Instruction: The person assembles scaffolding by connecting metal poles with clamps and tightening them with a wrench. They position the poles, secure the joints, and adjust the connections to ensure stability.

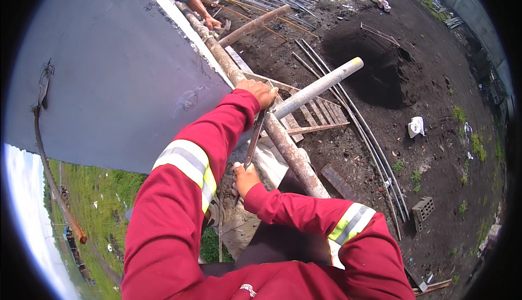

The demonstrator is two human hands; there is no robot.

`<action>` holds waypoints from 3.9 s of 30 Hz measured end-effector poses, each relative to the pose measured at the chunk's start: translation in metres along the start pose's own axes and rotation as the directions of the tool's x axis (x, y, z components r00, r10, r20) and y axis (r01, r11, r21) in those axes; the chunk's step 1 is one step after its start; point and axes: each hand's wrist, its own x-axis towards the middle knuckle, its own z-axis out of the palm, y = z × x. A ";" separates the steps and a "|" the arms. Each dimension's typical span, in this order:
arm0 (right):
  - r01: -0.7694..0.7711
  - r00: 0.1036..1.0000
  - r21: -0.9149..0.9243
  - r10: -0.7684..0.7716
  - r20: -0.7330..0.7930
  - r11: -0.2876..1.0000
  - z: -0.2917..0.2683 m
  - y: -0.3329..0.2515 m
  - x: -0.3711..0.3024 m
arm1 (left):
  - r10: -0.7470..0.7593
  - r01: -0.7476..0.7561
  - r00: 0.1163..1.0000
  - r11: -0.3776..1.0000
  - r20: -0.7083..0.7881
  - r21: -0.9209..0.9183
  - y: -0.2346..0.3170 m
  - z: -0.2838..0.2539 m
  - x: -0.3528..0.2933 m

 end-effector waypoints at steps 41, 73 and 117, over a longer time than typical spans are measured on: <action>0.237 0.967 -0.972 -0.101 0.235 0.001 -0.261 -0.208 0.067 | 0.129 -0.129 0.992 0.991 0.004 0.046 -0.001 0.001 0.000; 0.150 0.971 -0.986 -0.176 0.161 -0.074 -0.255 -0.191 0.032 | 0.056 -0.060 0.998 0.994 0.043 0.095 0.004 -0.002 0.003; -0.202 0.824 -0.443 0.396 0.404 0.873 -0.108 -0.039 -0.022 | 0.108 -0.112 0.994 0.984 0.034 0.138 0.005 -0.003 0.007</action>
